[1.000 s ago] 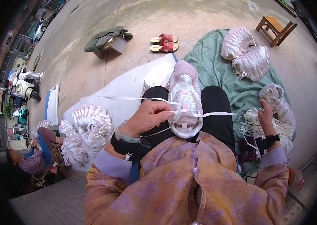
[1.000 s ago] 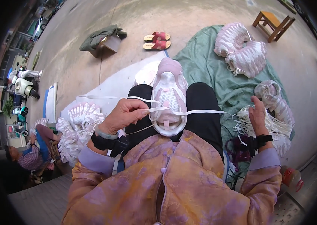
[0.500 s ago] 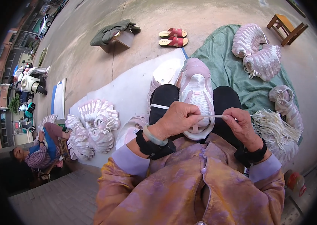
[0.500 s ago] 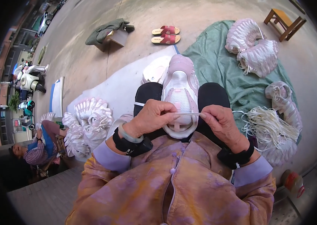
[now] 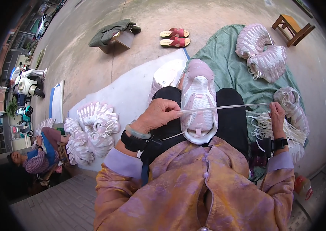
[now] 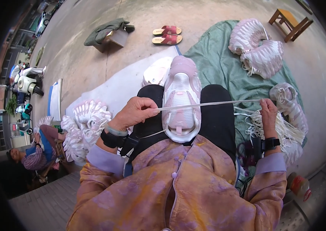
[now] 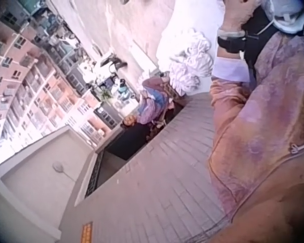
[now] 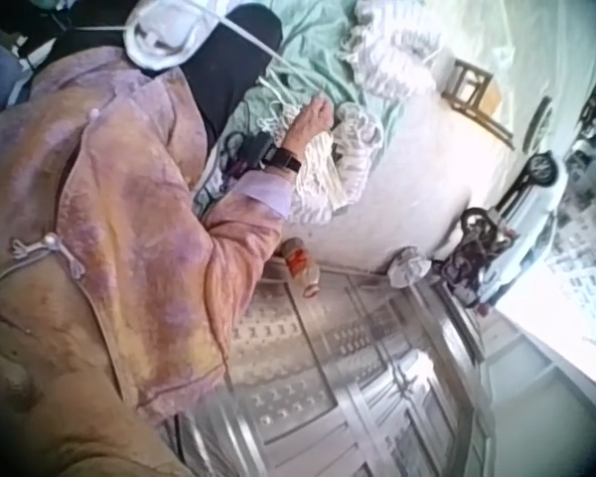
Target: Lacing a pink and white sneaker while sitting outside at a shoe manufacturing facility.
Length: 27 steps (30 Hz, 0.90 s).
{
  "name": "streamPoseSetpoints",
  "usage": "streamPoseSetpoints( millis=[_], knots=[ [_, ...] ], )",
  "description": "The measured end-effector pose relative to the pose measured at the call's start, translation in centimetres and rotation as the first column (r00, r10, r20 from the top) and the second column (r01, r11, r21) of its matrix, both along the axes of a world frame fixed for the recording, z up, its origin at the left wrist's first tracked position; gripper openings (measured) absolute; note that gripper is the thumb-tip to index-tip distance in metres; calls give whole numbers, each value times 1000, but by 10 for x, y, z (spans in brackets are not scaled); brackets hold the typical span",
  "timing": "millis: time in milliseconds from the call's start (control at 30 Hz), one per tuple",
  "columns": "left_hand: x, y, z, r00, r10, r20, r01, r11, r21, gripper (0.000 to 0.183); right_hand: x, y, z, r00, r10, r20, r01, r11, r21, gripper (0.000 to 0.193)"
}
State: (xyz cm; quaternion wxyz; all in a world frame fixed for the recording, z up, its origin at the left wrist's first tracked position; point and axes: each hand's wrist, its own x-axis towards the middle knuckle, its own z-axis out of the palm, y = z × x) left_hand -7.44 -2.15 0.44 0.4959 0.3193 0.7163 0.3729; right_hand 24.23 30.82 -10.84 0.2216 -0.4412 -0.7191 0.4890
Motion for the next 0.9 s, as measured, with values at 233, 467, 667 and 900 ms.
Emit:
streamPoseSetpoints(
  millis=[233,467,667,900],
  knots=[
    [4,14,-5,1000,-27,-16,27,999,39,15,43,63,-63,863,-254,436,64,912,406,30],
    [17,32,-2,999,-3,-44,4,1000,22,14,4,50,-66,772,-133,621,-164,903,398,26],
    [41,57,-5,969,-80,-235,129,971,202,13,-127,-92,68,789,593,-160,-483,760,435,24],
    [50,59,-5,934,-42,-354,150,947,285,12,-137,-130,87,682,693,-233,-678,719,152,17]
  ],
)
